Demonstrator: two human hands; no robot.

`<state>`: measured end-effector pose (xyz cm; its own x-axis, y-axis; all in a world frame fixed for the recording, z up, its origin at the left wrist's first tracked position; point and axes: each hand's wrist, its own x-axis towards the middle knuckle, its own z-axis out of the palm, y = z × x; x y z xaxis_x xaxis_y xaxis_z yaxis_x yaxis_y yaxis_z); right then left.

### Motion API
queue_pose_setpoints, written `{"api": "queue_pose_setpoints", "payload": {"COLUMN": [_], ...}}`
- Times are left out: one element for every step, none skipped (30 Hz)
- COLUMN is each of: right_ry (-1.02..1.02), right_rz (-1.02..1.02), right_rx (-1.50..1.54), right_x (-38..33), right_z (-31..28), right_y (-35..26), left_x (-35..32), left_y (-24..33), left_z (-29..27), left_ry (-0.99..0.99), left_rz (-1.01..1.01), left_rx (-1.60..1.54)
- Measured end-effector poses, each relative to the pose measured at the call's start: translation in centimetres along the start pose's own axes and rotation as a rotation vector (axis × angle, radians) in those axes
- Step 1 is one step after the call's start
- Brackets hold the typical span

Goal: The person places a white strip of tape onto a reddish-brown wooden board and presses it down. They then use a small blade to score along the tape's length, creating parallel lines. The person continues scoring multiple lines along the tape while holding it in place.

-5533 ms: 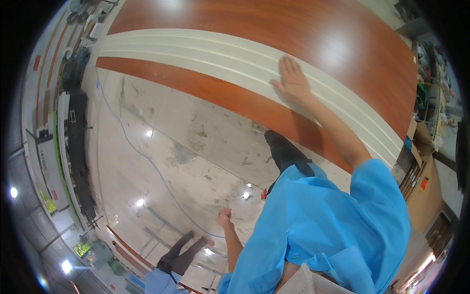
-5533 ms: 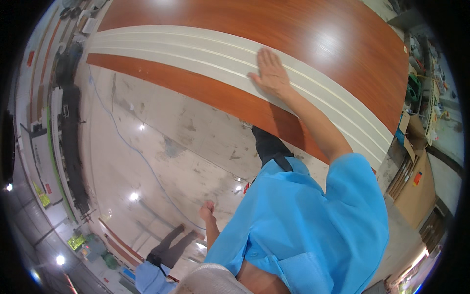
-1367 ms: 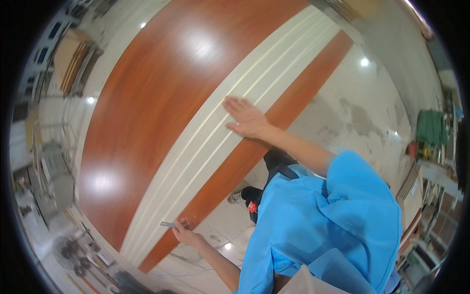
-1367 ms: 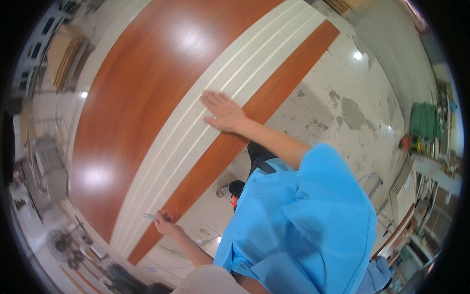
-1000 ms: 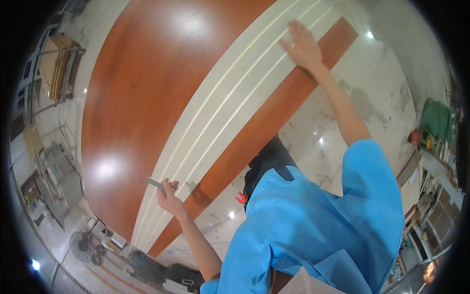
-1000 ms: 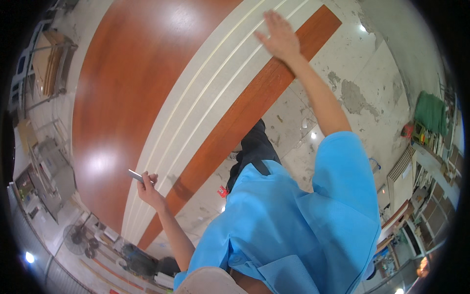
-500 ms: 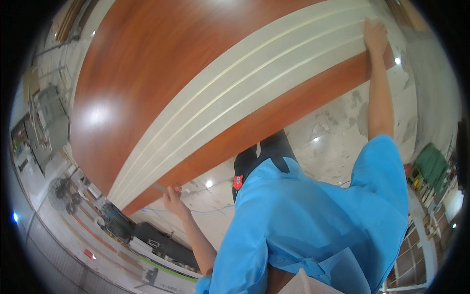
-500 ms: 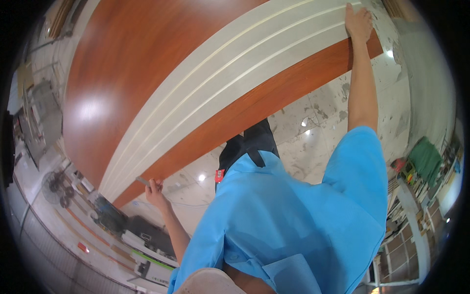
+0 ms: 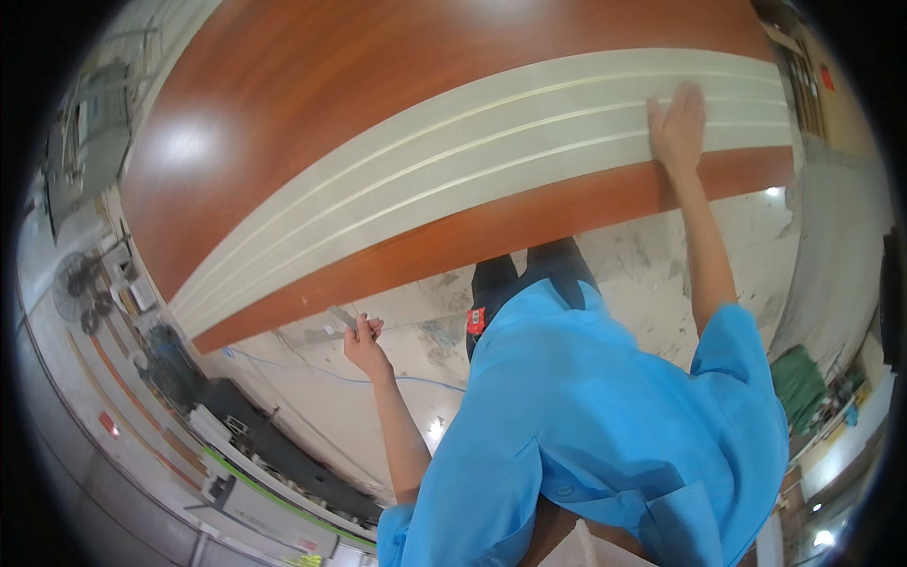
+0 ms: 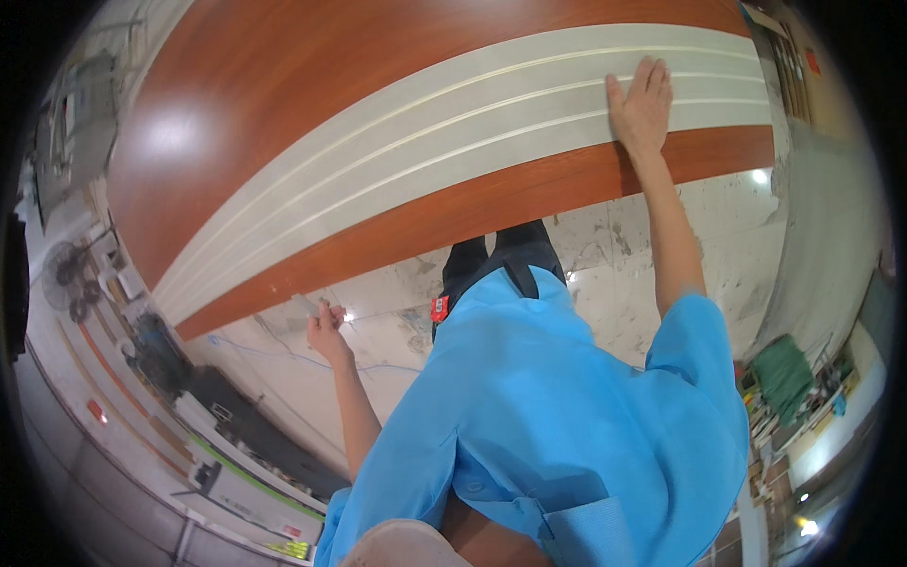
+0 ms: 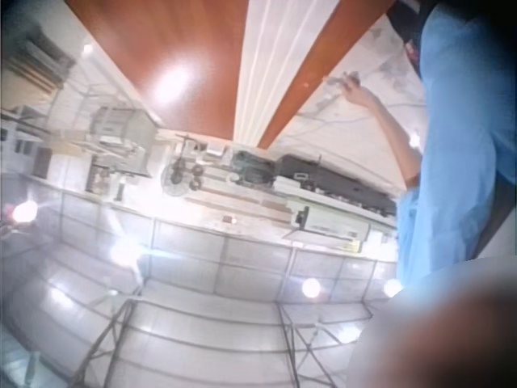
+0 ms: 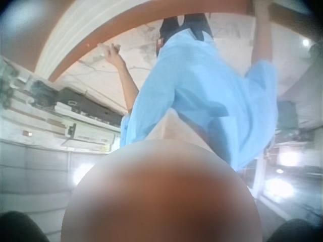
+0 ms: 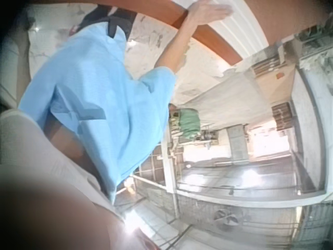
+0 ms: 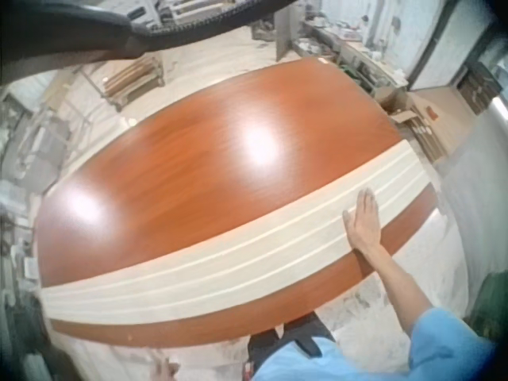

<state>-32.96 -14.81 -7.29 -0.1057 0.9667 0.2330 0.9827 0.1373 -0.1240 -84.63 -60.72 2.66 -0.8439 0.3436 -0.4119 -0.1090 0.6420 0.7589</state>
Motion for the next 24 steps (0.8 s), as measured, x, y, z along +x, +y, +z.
{"api": "queue_pose_setpoints", "payload": {"right_ry": [-0.02,-0.038,-0.052,-0.081,-0.114,-0.147,-0.179,-0.208,-0.269,-0.244,-0.274,-0.295,-0.332,-0.325,-0.311,-0.32,-0.362,-0.329,-0.337,-0.364,-0.345,-0.347,-0.378,-0.365], "right_rz": [-0.046,-0.096,-0.15,-0.2,-0.255,-0.315,-0.375,-0.438,-0.483,-0.569,-0.619,-0.672,-0.716,-0.763,-0.827,-0.877,-0.909,-0.974,-1.029,-1.079,-1.124,-1.16,-1.183,-1.228], "right_rx": [0.022,0.042,0.068,0.087,0.111,0.137,0.148,0.158,0.142,0.178,0.19,0.206,0.203,0.206,0.242,0.251,0.203,0.293,0.33,0.352,0.392,0.415,0.412,0.41], "right_x": [-1.2,-2.4,-3.5,-4.4,-5.6,-7.1,-8.4,-9.7,-11.0,-12.2,-13.2,-14.5,-15.4,-16.4,-17.5,-18.4,-19.2,-19.5,-20.4,-21.4,-22.1,-23.1,-24.0,-24.8], "right_z": [-0.2,-0.4,-0.5,-0.6,-0.8,-1.0,-1.2,-1.2,-1.2,-1.2,-1.2,-1.1,-1.0,-0.9,-0.9,-0.8,-1.0,-0.8,-0.7,-0.8,-0.7,-0.5,-0.3,-0.2], "right_y": [-2.7,-5.3,-8.2,-11.5,-14.9,-18.3,-21.9,-25.6,-29.1,-32.5,-35.4,-38.8,-42.1,-45.0,-48.2,-51.2,-54.1,-56.3,-59.3,-62.6,-65.8,-68.9,-72.0,-74.9], "left_x": [-0.1,-0.4,-0.6,-0.4,-0.3,-0.5,-0.6,-0.3,-0.2,-0.3,-0.7,-1.1,-1.4,-1.7,-2.3,-2.9,-3.3,-3.7,-4.0,-4.1,-4.1,-4.0,-3.8,-3.4], "left_y": [-0.6,-1.4,-2.2,-2.9,-3.6,-4.7,-5.8,-7.0,-8.1,-9.3,-10.5,-11.8,-12.9,-13.9,-15.0,-16.0,-17.0,-17.8,-18.7,-19.4,-20.0,-20.6,-21.1,-21.6], "left_z": [-0.5,-1.1,-1.7,-2.8,-4.1,-5.5,-6.8,-8.1,-9.6,-11.2,-12.4,-14.1,-15.6,-16.9,-18.7,-20.1,-21.4,-21.6,-22.5,-23.6,-24.4,-24.8,-25.3,-25.9], "left_ry": [0.007,0.027,0.037,0.058,0.099,0.106,0.129,0.164,0.194,0.229,0.263,0.318,0.375,0.431,0.467,0.501,0.538,0.55,0.572,0.601,0.618,0.637,0.663,0.681], "left_rz": [-0.022,-0.028,-0.032,-0.049,-0.083,-0.069,-0.069,-0.101,-0.077,-0.091,-0.105,-0.134,-0.157,-0.203,-0.195,-0.21,-0.262,-0.247,-0.275,-0.336,-0.297,-0.292,-0.272,-0.305], "left_rx": [0.0,0.005,-0.027,-0.051,-0.059,-0.103,-0.136,-0.155,-0.204,-0.234,-0.263,-0.272,-0.286,-0.286,-0.296,-0.292,-0.279,-0.287,-0.282,-0.283,-0.318,-0.355,-0.401,-0.427]}}
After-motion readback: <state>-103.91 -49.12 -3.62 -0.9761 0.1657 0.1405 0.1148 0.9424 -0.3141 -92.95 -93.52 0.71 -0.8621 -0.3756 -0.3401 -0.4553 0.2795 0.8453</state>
